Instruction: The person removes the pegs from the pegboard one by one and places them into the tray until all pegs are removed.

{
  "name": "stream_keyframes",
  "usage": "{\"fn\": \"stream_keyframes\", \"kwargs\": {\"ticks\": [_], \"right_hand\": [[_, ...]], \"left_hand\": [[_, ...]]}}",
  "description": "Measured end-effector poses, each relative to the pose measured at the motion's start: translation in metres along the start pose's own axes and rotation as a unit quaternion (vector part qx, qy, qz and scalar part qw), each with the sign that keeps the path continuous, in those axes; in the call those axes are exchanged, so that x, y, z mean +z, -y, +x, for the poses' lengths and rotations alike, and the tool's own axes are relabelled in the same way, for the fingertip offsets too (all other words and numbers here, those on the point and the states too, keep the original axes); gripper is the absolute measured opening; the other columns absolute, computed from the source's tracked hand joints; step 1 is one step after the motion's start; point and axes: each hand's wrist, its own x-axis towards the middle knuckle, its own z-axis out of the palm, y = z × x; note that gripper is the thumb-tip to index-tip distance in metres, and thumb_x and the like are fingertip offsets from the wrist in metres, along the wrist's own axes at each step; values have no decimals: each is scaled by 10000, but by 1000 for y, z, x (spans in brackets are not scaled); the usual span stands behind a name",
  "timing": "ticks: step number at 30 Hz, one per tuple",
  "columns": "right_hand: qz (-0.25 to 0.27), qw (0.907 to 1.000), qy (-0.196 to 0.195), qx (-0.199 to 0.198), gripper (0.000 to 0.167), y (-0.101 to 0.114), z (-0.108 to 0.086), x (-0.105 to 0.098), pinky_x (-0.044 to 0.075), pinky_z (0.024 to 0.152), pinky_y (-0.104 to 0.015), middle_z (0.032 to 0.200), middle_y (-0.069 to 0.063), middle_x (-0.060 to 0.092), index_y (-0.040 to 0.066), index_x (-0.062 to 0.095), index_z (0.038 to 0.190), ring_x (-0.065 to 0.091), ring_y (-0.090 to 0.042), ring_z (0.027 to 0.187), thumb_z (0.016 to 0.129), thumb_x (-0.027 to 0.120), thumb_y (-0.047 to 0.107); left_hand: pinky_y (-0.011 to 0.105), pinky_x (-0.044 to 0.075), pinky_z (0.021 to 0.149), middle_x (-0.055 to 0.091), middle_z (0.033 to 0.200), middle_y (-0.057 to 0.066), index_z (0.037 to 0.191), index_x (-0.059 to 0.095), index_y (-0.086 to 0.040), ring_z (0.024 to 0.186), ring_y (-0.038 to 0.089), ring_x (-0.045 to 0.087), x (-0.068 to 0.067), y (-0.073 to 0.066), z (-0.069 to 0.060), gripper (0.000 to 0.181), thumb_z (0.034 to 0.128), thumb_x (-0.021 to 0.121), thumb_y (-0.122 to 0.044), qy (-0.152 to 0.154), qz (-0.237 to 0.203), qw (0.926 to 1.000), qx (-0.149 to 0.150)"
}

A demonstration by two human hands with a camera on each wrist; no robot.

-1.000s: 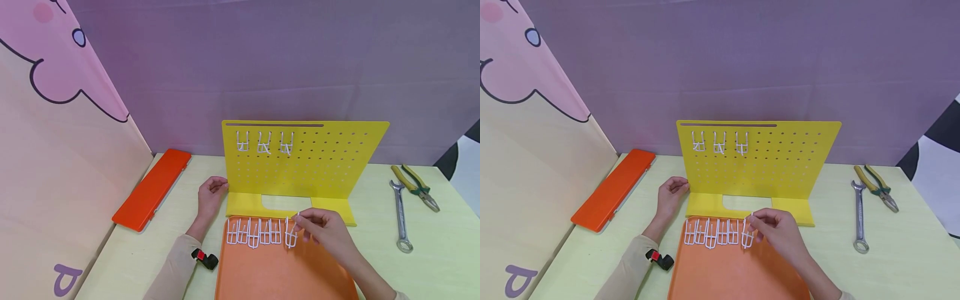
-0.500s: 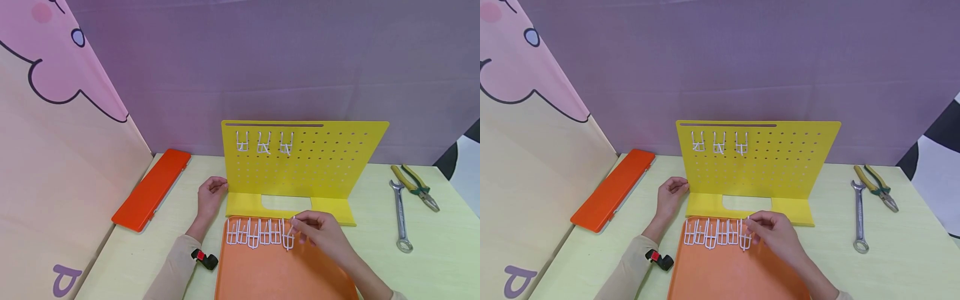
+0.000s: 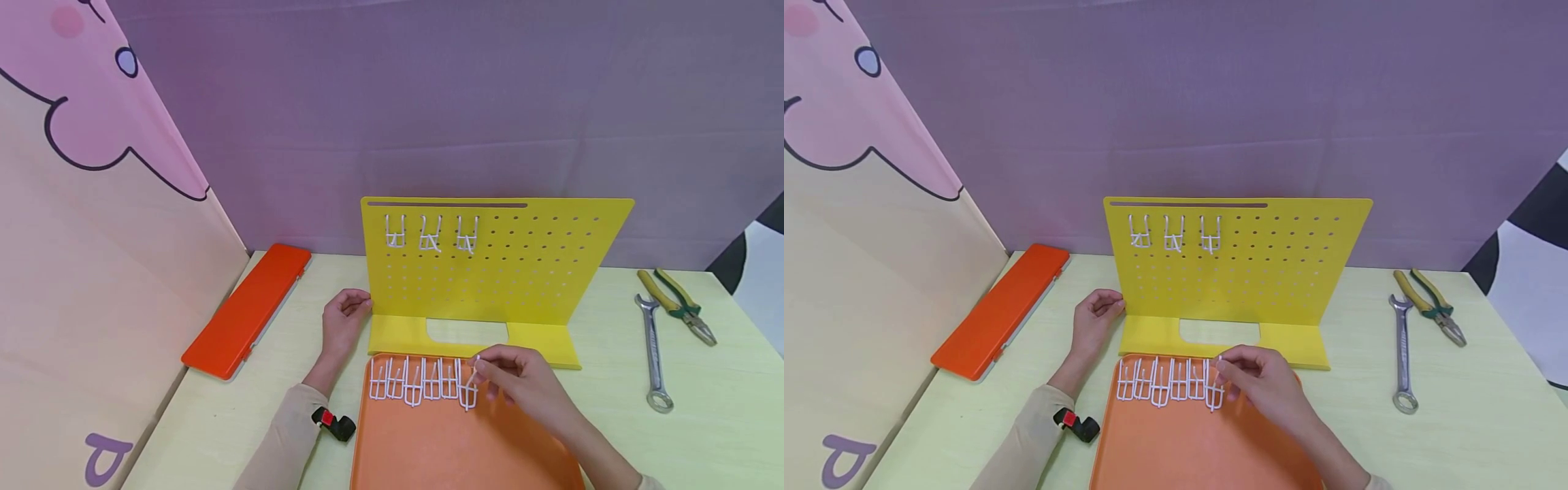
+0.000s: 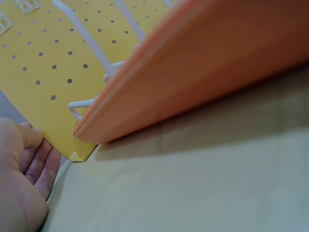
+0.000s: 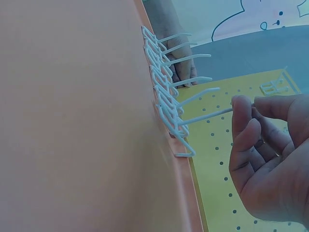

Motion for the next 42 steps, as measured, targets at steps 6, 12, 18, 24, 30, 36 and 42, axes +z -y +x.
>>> {"fn": "stream_keyframes", "kwargs": {"ticks": [6,12,18,24,30,36,42], "right_hand": [[-73,9999,74,-18,241,2,-1,-3,523,553,-289,885,-123,752,-41,766,1223,651,-166,675,1100,708,158],[-162,9998,-29,-102,219,6,-3,-6,538,559,-303,864,-117,741,-13,768,1234,639,-173,662,1099,705,148],[-89,9975,-256,-658,242,4,-4,-14,533,539,-322,850,-41,732,7,747,1316,644,-217,637,1092,704,89],[-52,9934,-611,-972,238,14,-1,-17,522,516,-328,820,-15,727,4,750,1313,638,-217,610,1086,709,63],[48,9879,-880,-1273,209,34,5,-17,515,523,-296,832,-19,735,99,785,1278,637,-201,601,1086,711,65],[127,9817,-1148,-1515,206,45,18,-14,508,517,-292,857,-26,752,134,791,1271,635,-196,609,1097,698,74],[292,9782,-1246,-1637,139,50,32,-9,519,528,-265,907,5,770,106,771,1215,646,-200,611,1104,691,86]], "left_hand": [[158,569,824,771,1054,257,1101,760,83,874,115,693,-1,-2,0,107,995,765,74,28,42,10000,45],[157,568,818,773,1049,243,1099,761,79,871,109,691,-1,-2,0,101,998,764,72,34,74,9999,78],[158,572,813,776,1036,235,1079,761,69,854,100,691,1,-1,0,89,992,775,66,49,43,10000,50],[160,579,825,776,1050,255,1074,764,64,867,111,700,1,-1,1,85,991,782,52,42,14,10000,40],[156,575,833,772,1060,256,1088,761,65,879,120,698,-1,-1,0,95,997,780,49,19,44,10000,25],[156,574,823,770,1038,234,1080,760,64,866,111,694,-1,0,0,88,994,777,57,1,19,10000,38],[158,576,820,775,1032,226,1079,761,65,860,101,696,-1,0,0,89,992,779,61,9,4,10000,32]]}}
